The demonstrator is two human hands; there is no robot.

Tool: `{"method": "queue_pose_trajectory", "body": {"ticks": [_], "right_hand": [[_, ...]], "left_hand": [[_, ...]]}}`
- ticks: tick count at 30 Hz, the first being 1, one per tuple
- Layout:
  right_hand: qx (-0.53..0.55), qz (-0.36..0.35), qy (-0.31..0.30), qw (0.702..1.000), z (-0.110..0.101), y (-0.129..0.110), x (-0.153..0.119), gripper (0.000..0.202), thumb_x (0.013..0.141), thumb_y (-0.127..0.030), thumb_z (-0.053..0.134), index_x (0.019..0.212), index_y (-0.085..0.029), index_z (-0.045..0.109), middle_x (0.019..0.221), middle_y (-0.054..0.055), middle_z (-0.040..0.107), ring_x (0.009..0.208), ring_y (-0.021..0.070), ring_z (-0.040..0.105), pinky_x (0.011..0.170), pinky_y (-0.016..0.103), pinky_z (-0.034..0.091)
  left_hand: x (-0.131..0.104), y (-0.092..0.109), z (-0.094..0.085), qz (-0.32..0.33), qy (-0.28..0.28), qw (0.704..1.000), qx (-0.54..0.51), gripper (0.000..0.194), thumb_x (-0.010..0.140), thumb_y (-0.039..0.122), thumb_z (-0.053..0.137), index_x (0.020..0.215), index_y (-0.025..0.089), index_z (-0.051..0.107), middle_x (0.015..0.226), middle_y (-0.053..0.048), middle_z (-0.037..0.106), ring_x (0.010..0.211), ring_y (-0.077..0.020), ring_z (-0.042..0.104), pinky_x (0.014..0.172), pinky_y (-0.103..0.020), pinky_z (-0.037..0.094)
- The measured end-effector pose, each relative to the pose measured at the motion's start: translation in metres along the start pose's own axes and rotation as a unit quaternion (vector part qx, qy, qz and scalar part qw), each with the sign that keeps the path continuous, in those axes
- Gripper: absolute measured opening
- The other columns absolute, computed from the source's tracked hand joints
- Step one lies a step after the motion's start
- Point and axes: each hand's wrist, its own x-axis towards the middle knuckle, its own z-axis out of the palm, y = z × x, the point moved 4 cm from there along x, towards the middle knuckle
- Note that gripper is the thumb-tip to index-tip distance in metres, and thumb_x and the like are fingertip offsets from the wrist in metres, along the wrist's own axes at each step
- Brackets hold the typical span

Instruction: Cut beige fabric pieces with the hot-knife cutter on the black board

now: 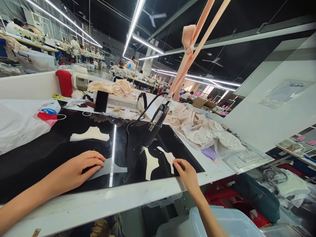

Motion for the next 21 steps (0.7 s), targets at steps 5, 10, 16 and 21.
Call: {"method": "queue_pose_trajectory", "body": {"ticks": [5,10,16,21], "right_hand": [[0.05,0.034,0.035,0.998,-0.009,0.003,0.004,0.042,0.083,-0.064,0.066,0.088,-0.023,0.076,0.093,0.007,0.076,0.084,0.0256,0.066,0.078,0.037,0.05],[0.11,0.074,0.079,0.988,-0.016,0.008,0.008,0.044,0.078,-0.063,0.073,0.092,-0.022,0.078,0.093,0.007,0.075,0.082,0.0231,0.064,0.074,0.035,0.052],[0.205,0.105,0.113,0.967,-0.016,0.01,0.015,0.05,0.076,-0.063,0.077,0.103,-0.02,0.079,0.099,0.007,0.075,0.079,0.0195,0.064,0.061,0.028,0.051],[0.277,0.115,0.11,0.948,-0.012,0.009,0.021,0.043,0.08,-0.056,0.08,0.105,-0.021,0.077,0.109,0.005,0.073,0.087,0.0185,0.068,0.059,0.024,0.053]], "left_hand": [[0.0,-0.002,0.001,0.0,0.004,1.0,0.013,0.028,0.104,0.04,0.054,0.104,0.029,0.08,0.127,0.001,0.073,0.116,-0.0191,0.068,0.107,-0.028,0.052],[0.001,-0.006,0.001,0.012,-0.004,1.0,0.016,0.032,0.104,0.045,0.053,0.106,0.03,0.081,0.127,-0.002,0.074,0.117,-0.021,0.069,0.106,-0.029,0.055],[0.0,-0.005,0.001,-0.001,0.0,1.0,0.003,0.028,0.104,0.039,0.054,0.105,0.029,0.081,0.127,-0.001,0.074,0.118,-0.0199,0.068,0.108,-0.028,0.053],[0.0,-0.002,-0.001,-0.005,-0.009,1.0,0.005,0.027,0.104,0.038,0.054,0.105,0.03,0.08,0.128,0.0,0.073,0.118,-0.0202,0.068,0.108,-0.028,0.053]]}}
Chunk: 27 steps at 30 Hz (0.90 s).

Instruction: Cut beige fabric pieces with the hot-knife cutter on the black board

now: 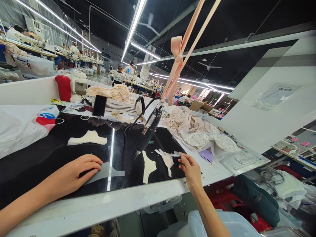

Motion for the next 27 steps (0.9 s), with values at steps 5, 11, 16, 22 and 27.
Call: {"method": "queue_pose_trajectory", "body": {"ticks": [5,11,16,22,27], "right_hand": [[0.038,0.02,-0.006,0.999,0.005,0.004,0.008,0.027,0.098,-0.04,0.073,0.108,-0.016,0.069,0.105,0.004,0.071,0.081,0.0143,0.069,0.063,0.025,0.057],[0.079,0.028,-0.003,0.996,0.015,0.008,0.02,0.027,0.103,-0.038,0.068,0.118,-0.015,0.066,0.107,0.005,0.071,0.082,0.0148,0.07,0.069,0.029,0.061],[0.094,0.027,0.009,0.995,0.019,0.01,0.032,0.032,0.103,-0.04,0.067,0.125,-0.016,0.065,0.11,0.006,0.07,0.086,0.0165,0.071,0.073,0.032,0.062],[0.073,0.012,0.057,0.996,0.003,0.014,0.046,0.035,0.104,-0.043,0.065,0.128,-0.017,0.063,0.112,0.006,0.07,0.087,0.017,0.071,0.074,0.033,0.063],[-0.006,0.015,0.096,0.995,-0.024,0.026,0.05,0.035,0.104,-0.043,0.065,0.128,-0.017,0.064,0.114,0.007,0.069,0.09,0.0179,0.071,0.077,0.035,0.063]], "left_hand": [[0.001,-0.001,-0.002,0.008,-0.012,1.0,0.014,0.027,0.104,0.037,0.055,0.107,0.03,0.081,0.129,0.0,0.073,0.118,-0.0207,0.069,0.106,-0.028,0.055],[0.001,-0.006,0.001,0.032,-0.001,0.999,0.025,0.029,0.103,0.041,0.054,0.106,0.03,0.081,0.128,-0.002,0.074,0.116,-0.0207,0.071,0.104,-0.026,0.056],[0.001,-0.009,0.001,0.032,0.003,0.999,0.027,0.028,0.102,0.041,0.055,0.107,0.031,0.081,0.128,-0.003,0.074,0.116,-0.0204,0.071,0.103,-0.025,0.056],[0.001,-0.006,0.001,0.034,0.002,0.999,0.02,0.029,0.102,0.041,0.055,0.106,0.03,0.082,0.127,-0.004,0.075,0.115,-0.0216,0.072,0.102,-0.027,0.057],[0.002,-0.003,0.0,0.025,0.003,1.0,0.009,0.028,0.103,0.039,0.055,0.105,0.03,0.081,0.126,-0.001,0.075,0.115,-0.0209,0.07,0.104,-0.026,0.056]]}}
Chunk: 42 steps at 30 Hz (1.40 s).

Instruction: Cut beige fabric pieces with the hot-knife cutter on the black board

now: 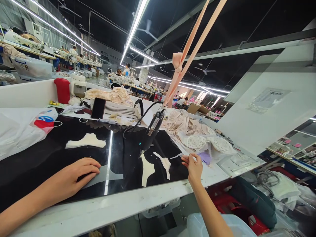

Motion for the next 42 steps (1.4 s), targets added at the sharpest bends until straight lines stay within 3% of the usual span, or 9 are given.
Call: {"method": "queue_pose_trajectory", "body": {"ticks": [8,11,15,19,24,31,39,42], "right_hand": [[-0.181,-0.074,-0.031,0.98,-0.026,-0.003,-0.007,0.037,0.101,-0.04,0.069,0.129,-0.018,0.064,0.128,0.009,0.066,0.108,0.0236,0.068,0.092,0.045,0.06],[-0.204,-0.113,-0.121,0.965,-0.017,-0.012,-0.024,0.034,0.099,-0.047,0.07,0.114,-0.017,0.07,0.112,0.007,0.071,0.1,0.0218,0.069,0.091,0.042,0.058],[-0.209,-0.134,-0.262,0.933,0.0,-0.02,-0.055,0.041,0.084,-0.062,0.074,0.098,-0.024,0.079,0.092,0.004,0.074,0.082,0.0214,0.066,0.076,0.034,0.054],[-0.221,-0.138,-0.32,0.911,0.009,-0.022,-0.076,0.036,0.079,-0.058,0.077,0.098,-0.027,0.082,0.089,0.003,0.073,0.074,0.0201,0.062,0.071,0.033,0.05],[-0.225,-0.146,-0.318,0.909,0.013,-0.021,-0.081,0.035,0.087,-0.06,0.069,0.082,-0.027,0.079,0.087,0.004,0.073,0.08,0.0232,0.062,0.078,0.036,0.047],[-0.207,-0.136,-0.314,0.917,0.012,-0.024,-0.079,0.042,0.087,-0.066,0.066,0.085,-0.026,0.08,0.092,0.006,0.075,0.088,0.0267,0.066,0.085,0.039,0.049],[-0.149,-0.088,-0.267,0.948,0.009,-0.027,-0.069,0.049,0.076,-0.072,0.077,0.084,-0.024,0.082,0.087,0.006,0.076,0.083,0.0245,0.065,0.078,0.036,0.05],[-0.108,-0.063,-0.223,0.967,0.01,-0.03,-0.06,0.05,0.074,-0.069,0.081,0.087,-0.021,0.08,0.077,0.002,0.071,0.069,0.0175,0.059,0.067,0.032,0.048]], "left_hand": [[-0.002,-0.003,0.002,-0.015,0.003,1.0,0.001,0.028,0.103,0.041,0.055,0.105,0.031,0.081,0.128,-0.001,0.074,0.118,-0.0213,0.069,0.108,-0.029,0.054],[-0.002,-0.008,0.003,-0.012,-0.006,1.0,0.012,0.027,0.102,0.042,0.056,0.107,0.031,0.081,0.129,-0.001,0.074,0.12,-0.0214,0.069,0.11,-0.03,0.053],[-0.002,-0.014,0.004,0.009,-0.009,1.0,0.026,0.029,0.102,0.043,0.056,0.109,0.031,0.081,0.13,-0.002,0.074,0.12,-0.0218,0.069,0.109,-0.03,0.055],[-0.003,-0.015,0.005,0.021,-0.002,0.999,0.034,0.031,0.103,0.045,0.055,0.109,0.03,0.081,0.129,-0.003,0.074,0.119,-0.0222,0.07,0.107,-0.029,0.055],[-0.003,-0.014,0.005,0.033,0.006,0.999,0.037,0.03,0.103,0.044,0.055,0.108,0.031,0.081,0.128,-0.003,0.075,0.118,-0.0217,0.071,0.106,-0.028,0.055],[-0.002,-0.01,0.003,0.026,0.007,0.999,0.025,0.027,0.101,0.042,0.057,0.106,0.032,0.082,0.127,-0.002,0.075,0.118,-0.0222,0.071,0.106,-0.028,0.055],[0.0,0.007,-0.005,-0.01,0.0,0.999,0.031,0.029,0.102,0.039,0.055,0.106,0.031,0.082,0.128,0.0,0.075,0.118,-0.0223,0.07,0.107,-0.032,0.054],[0.0,0.003,-0.003,0.001,0.005,1.0,0.03,0.028,0.102,0.039,0.055,0.105,0.031,0.082,0.127,0.0,0.075,0.117,-0.022,0.07,0.107,-0.031,0.055]]}}
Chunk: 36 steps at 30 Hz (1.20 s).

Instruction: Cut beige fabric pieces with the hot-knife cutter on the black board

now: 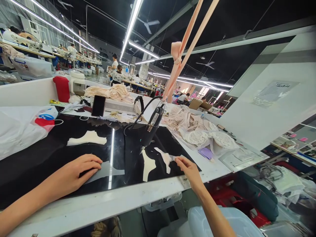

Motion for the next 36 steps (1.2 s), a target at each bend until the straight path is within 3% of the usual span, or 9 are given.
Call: {"method": "queue_pose_trajectory", "body": {"ticks": [3,8,12,17,22,25,29,33,36], "right_hand": [[0.061,0.014,0.042,0.997,-0.001,-0.007,0.011,0.051,0.076,-0.065,0.083,0.093,-0.018,0.077,0.076,0.0,0.068,0.062,0.0121,0.055,0.057,0.026,0.045],[0.185,0.026,0.093,0.978,-0.003,-0.03,0.025,0.059,0.06,-0.07,0.091,0.09,-0.022,0.073,0.104,0.006,0.076,0.076,0.0158,0.066,0.055,0.024,0.051],[0.252,0.026,0.093,0.963,-0.002,-0.055,0.019,0.059,0.054,-0.067,0.095,0.086,-0.026,0.068,0.102,0.002,0.077,0.072,0.0135,0.065,0.055,0.022,0.052],[0.275,0.038,-0.015,0.961,0.026,-0.088,-0.015,0.046,0.068,-0.055,0.095,0.089,-0.022,0.072,0.095,0.007,0.077,0.065,0.0141,0.062,0.05,0.023,0.05],[0.197,0.052,-0.223,0.953,0.09,-0.127,-0.064,0.046,0.087,-0.064,0.077,0.09,-0.019,0.075,0.07,0.004,0.068,0.057,0.0128,0.056,0.051,0.024,0.047],[0.197,0.056,-0.308,0.929,0.13,-0.149,-0.09,0.05,0.084,-0.069,0.077,0.085,-0.019,0.075,0.065,0.003,0.063,0.058,0.0142,0.055,0.05,0.024,0.047],[0.222,0.068,-0.369,0.9,0.165,-0.162,-0.11,0.051,0.079,-0.071,0.081,0.084,-0.02,0.075,0.075,0.005,0.067,0.061,0.015,0.058,0.05,0.024,0.047],[0.234,0.092,-0.363,0.897,0.177,-0.158,-0.115,0.052,0.079,-0.072,0.08,0.083,-0.02,0.073,0.069,0.003,0.064,0.058,0.0135,0.055,0.051,0.024,0.047],[0.249,0.126,-0.355,0.892,0.181,-0.153,-0.117,0.053,0.076,-0.071,0.083,0.082,-0.019,0.073,0.072,0.004,0.065,0.058,0.0129,0.055,0.049,0.023,0.046]], "left_hand": [[-0.001,-0.006,0.003,0.025,0.013,1.0,-0.009,0.027,0.101,0.038,0.056,0.105,0.03,0.082,0.125,-0.003,0.076,0.116,-0.0219,0.071,0.105,-0.028,0.056],[-0.003,-0.012,0.006,0.037,0.02,0.999,-0.008,0.025,0.102,0.038,0.056,0.107,0.032,0.08,0.127,-0.001,0.074,0.117,-0.0201,0.071,0.105,-0.026,0.055],[-0.003,-0.007,0.004,0.031,0.025,0.999,-0.011,0.024,0.103,0.037,0.057,0.109,0.031,0.079,0.127,-0.001,0.074,0.116,-0.0197,0.071,0.104,-0.027,0.056],[0.003,0.005,-0.003,0.006,0.043,0.998,-0.045,0.027,0.105,0.033,0.052,0.11,0.026,0.077,0.123,-0.004,0.075,0.115,-0.0193,0.07,0.106,-0.031,0.055],[0.006,0.041,-0.021,-0.049,0.07,0.986,-0.146,0.028,0.105,0.033,0.052,0.118,0.024,0.074,0.122,-0.005,0.076,0.117,-0.0205,0.069,0.107,-0.034,0.053],[0.005,0.077,-0.026,-0.095,0.039,0.959,-0.263,0.031,0.103,0.041,0.057,0.123,0.024,0.074,0.128,-0.007,0.075,0.119,-0.0224,0.068,0.107,-0.034,0.05],[0.001,0.111,-0.021,-0.107,-0.008,0.888,-0.447,0.036,0.094,0.048,0.07,0.113,0.019,0.075,0.112,-0.007,0.076,0.108,-0.0229,0.069,0.099,-0.033,0.05],[-0.011,0.108,-0.012,-0.185,-0.031,0.829,-0.527,0.032,0.082,0.044,0.083,0.095,0.017,0.072,0.086,-0.001,0.069,0.082,-0.0149,0.062,0.081,-0.027,0.048],[-0.019,0.1,-0.009,-0.231,-0.039,0.808,-0.541,0.033,0.08,0.044,0.085,0.088,0.015,0.071,0.078,0.0,0.065,0.074,-0.0122,0.057,0.073,-0.025,0.044]]}}
